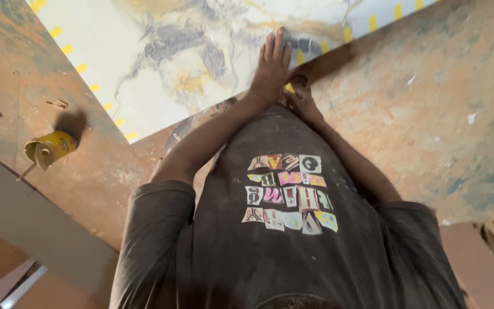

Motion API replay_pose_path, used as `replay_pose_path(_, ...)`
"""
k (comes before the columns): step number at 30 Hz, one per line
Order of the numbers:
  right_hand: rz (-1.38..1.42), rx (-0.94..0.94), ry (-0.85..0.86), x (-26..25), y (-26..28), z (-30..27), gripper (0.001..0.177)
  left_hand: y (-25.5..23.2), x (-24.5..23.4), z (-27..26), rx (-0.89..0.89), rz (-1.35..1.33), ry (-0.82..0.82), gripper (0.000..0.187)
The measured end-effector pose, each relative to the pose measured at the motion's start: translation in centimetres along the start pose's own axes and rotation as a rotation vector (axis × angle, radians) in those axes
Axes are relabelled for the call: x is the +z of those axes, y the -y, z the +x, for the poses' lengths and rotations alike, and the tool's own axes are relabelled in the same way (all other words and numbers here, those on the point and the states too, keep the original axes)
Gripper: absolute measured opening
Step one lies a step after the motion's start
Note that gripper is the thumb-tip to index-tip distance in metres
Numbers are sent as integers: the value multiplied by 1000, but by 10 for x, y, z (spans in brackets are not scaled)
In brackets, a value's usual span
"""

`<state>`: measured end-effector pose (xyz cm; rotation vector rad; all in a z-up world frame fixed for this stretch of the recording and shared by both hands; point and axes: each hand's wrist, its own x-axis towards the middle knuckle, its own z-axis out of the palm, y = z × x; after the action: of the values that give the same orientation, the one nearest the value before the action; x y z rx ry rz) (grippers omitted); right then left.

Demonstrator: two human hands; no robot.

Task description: The person applies yellow tape to the edges of a large marble-patterned sheet. They use a metal ruler to guide the tape and a utility knife to cut it, then smooth the tape down with their hands.

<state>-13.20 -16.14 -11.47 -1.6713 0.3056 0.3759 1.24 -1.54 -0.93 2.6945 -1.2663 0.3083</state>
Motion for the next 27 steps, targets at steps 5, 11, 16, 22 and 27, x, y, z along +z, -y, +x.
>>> replay_pose_path(5, -163, -291, 25, 29, 62, -35, 24, 37, -45, -39, -298, -832, 293, 53)
replay_pose_path(11, 58, -149, 52, 63, 132, -36, 27, 53, -20, -73, -478, -1083, 353, 18)
replay_pose_path(16, 87, 110, -37, 65, 139, -27, 43, 51, -6, -64, -426, -762, 109, 21)
replay_pose_path(22, 38, -36, -197, 68, 91, 1, 49, 44, -10, -44, -396, -725, -96, 36)
replay_pose_path(27, 349, -101, 62, 60, 43, 9, 45, 48, -12, -28, -750, -1031, -146, 75)
